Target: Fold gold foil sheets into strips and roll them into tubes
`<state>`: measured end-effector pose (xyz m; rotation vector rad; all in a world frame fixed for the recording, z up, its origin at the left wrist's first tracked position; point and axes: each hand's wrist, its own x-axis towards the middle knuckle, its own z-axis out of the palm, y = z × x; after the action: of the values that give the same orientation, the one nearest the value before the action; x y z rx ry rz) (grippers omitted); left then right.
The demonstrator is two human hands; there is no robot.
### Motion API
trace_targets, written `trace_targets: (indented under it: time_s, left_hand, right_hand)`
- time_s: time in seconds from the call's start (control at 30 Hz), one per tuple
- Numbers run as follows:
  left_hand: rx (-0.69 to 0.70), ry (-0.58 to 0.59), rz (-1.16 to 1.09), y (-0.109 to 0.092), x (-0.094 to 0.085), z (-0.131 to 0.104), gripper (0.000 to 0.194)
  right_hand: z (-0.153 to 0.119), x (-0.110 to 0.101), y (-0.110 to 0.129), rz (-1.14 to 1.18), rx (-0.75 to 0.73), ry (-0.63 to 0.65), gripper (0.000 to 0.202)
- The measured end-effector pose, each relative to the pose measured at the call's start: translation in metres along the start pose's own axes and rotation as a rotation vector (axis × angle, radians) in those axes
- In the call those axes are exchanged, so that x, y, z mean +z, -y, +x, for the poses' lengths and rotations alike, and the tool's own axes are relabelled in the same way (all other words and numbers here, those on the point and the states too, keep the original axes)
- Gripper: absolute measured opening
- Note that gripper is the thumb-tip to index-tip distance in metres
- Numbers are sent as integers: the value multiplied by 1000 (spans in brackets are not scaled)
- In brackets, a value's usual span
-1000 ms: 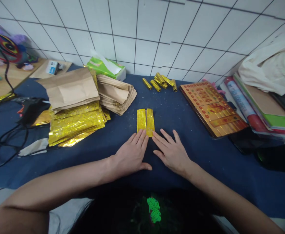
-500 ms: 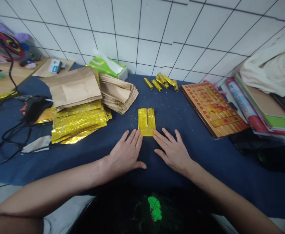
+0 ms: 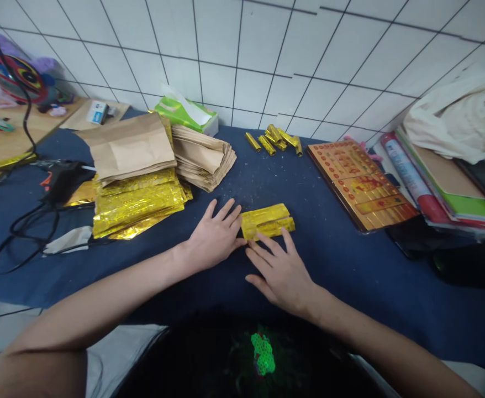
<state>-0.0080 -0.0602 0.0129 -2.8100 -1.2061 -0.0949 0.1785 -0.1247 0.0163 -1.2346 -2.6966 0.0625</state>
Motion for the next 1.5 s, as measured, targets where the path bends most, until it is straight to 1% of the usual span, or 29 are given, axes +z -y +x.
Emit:
trace_targets:
  time_s: [0.1, 0.27, 0.37, 0.43, 0.47, 0.57, 0.6, 0.67, 0.73, 0.83, 0.93, 1.0, 1.03, 1.1, 1.17, 1.2, 1.27, 1.33, 1.37, 1.43, 1.5]
  left_hand:
    - [4, -16, -6, 1, 1, 4, 43]
    - [-17, -21, -4, -2, 6, 5, 41]
    - [-29, -16, -2, -4, 7, 4, 42]
    - [-30, -14, -9, -4, 7, 4, 42]
    - [-30, -15, -14, -5, 8, 4, 42]
    - [-37, -17, -26, -5, 8, 5, 42]
    - [-41, -17, -28, -5, 9, 5, 43]
    - [-44, -15, -30, -5, 10, 6, 43]
    - [-42, -12, -34, -4, 12, 6, 44]
    - [-48, -13, -45, -4, 13, 6, 46]
    - [-55, -12, -85, -3, 14, 6, 46]
    - [-65, -33, -146, -1, 14, 6, 49]
    - [-74, -51, -195, 0, 13, 6, 51]
    - [-118, -99, -352, 4, 10, 8, 54]
    - [-226, -134, -601, 8, 7, 10, 50]
    - [-288, -132, -755, 9, 7, 11, 46]
    - [-375, -82, -1072, 10, 6, 13, 34]
    - [-392, -4, -1350, 10, 7, 15, 29]
    - [-396, 24, -1458, 9, 7, 16, 28]
    - [-428, 34, -1611, 8, 7, 17, 27]
    - [-466, 16, -1678, 8, 5, 17, 26]
  right_hand:
    - [3, 0, 6, 19, -44, 12, 41]
    - [2, 0, 6, 18, -64, 35, 40]
    - [3, -4, 1, 56, -83, 57, 36]
    - [9, -9, -10, 124, -81, 48, 29]
    - [15, -12, -17, 169, -61, 35, 26]
    - [39, -17, -44, 198, 185, -44, 26]
    - [48, -18, -52, 185, 252, -26, 24]
    - [67, -17, -66, 159, 367, 69, 22]
    - [83, -15, -74, 155, 380, 182, 23]
    - [97, -12, -78, 172, 396, 290, 26]
    - [101, -9, -80, 264, 391, 380, 24]
    - [98, -8, -82, 377, 375, 392, 22]
    - [95, -7, -82, 455, 375, 367, 21]
    - [87, -5, -81, 663, 423, 255, 21]
    - [79, -2, -76, 914, 515, 101, 21]
    - [75, -1, -73, 1027, 563, 26, 22]
    - [67, 1, -65, 1179, 622, -104, 23]
    - [62, 3, -57, 1238, 638, -203, 22]
    - [61, 5, -54, 1253, 639, -237, 22]
    - [58, 7, -51, 1284, 631, -265, 21]
    - [58, 8, -51, 1312, 615, -233, 21]
